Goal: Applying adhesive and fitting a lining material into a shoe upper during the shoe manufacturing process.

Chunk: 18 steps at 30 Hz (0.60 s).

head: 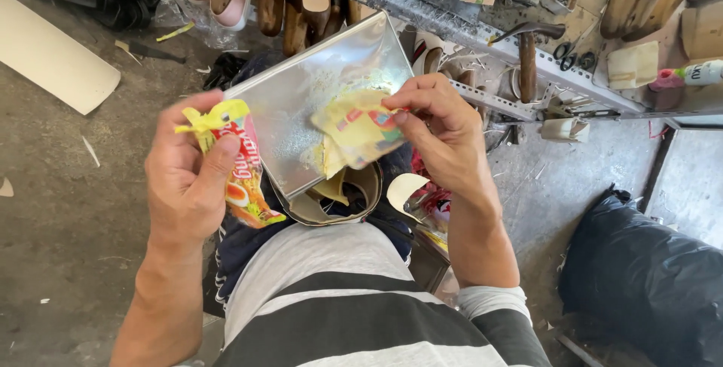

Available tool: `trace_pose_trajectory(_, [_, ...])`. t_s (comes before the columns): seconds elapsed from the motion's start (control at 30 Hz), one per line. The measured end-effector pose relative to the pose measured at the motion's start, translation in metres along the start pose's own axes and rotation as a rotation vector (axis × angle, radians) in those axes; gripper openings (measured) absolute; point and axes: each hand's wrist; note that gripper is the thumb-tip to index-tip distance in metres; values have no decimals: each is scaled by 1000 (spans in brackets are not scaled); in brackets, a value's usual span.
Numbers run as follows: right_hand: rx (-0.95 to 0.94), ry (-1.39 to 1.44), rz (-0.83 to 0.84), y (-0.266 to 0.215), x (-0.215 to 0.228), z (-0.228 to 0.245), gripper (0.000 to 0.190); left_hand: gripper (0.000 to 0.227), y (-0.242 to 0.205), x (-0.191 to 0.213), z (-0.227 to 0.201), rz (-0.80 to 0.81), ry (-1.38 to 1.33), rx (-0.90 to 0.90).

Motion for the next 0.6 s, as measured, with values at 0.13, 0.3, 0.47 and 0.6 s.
trace_pose_trajectory(0.13, [113, -252, 278, 4, 28, 40, 64, 63, 5, -4, -22, 17, 369, -355])
trace_pose_trajectory(0.3, [276, -532, 523, 25, 27, 66, 80, 30, 19, -39, -58, 269, 469, -437])
trace_pose_trajectory(0.47, [381, -518, 706, 36, 10, 66, 79, 30, 22, -63, -44, 330, 565, -357])
trace_pose_trajectory(0.6, [295, -482, 647, 37, 11, 57, 74, 24, 23, -62, -37, 369, 423, -181])
Point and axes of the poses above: each hand's wrist, its own y-axis towards the middle knuckle, its own x-axis out of the back of the hand, z = x × y, and after that the axes turned 9 degrees about -y, right-handed
